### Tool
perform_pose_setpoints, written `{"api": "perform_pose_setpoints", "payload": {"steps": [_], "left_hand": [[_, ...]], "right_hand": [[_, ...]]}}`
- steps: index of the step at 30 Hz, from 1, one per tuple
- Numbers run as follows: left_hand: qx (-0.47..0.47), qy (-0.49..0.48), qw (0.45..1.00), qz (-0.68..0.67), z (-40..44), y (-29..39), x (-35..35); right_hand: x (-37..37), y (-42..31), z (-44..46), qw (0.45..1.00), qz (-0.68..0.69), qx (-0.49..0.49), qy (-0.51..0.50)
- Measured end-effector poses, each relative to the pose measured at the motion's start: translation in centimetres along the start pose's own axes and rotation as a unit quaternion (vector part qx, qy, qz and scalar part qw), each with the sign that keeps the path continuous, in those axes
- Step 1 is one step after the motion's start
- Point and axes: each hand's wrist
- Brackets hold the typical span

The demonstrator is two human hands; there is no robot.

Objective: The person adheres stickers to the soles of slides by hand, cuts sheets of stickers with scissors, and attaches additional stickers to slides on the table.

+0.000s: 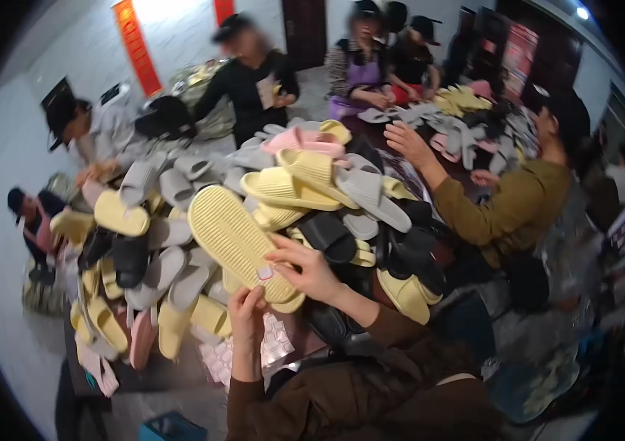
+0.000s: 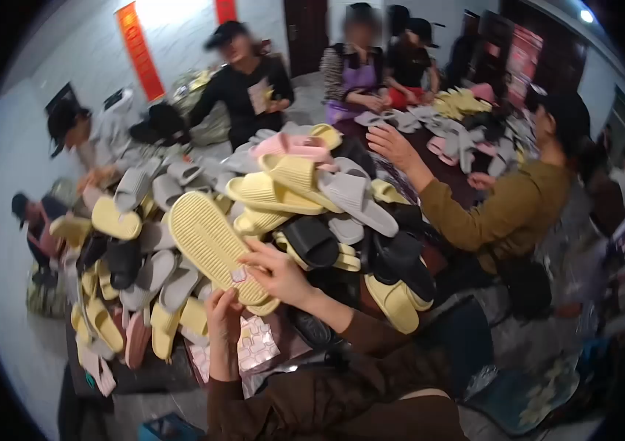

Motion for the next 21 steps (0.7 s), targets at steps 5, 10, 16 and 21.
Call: {"api": "perform_pose_setpoints", "payload": {"steps": [5, 10, 16, 21], "left_hand": [[-0.008, 0.034, 0.999, 0.034, 1.5, 1.8, -1.7], [-0.007, 0.024, 0.996, 0.091, 3.2, 3.4, -1.1], [-0.033, -0.022, 0.999, 0.008, 3.6, 5.2, -1.8], [-0.074, -0.084, 0.992, 0.058, 5.0, 5.3, 1.4]], "right_hand": [[0.2, -2.3, 2.1, 0.953, -0.266, 0.139, -0.032], [-1.1, -2.3, 3.0, 0.973, -0.194, 0.12, -0.021], [-1.9, -3.6, 5.0, 0.948, -0.272, 0.166, -0.006], [-3.4, -3.3, 6.1, 0.919, -0.342, 0.188, -0.06]]}}
Point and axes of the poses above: each hand's wrist, its own z-axis towards the middle knuckle, its own x-axis out of the back of the hand, y = z × x, and after that the axes turned 9 degrees about x, right-handed
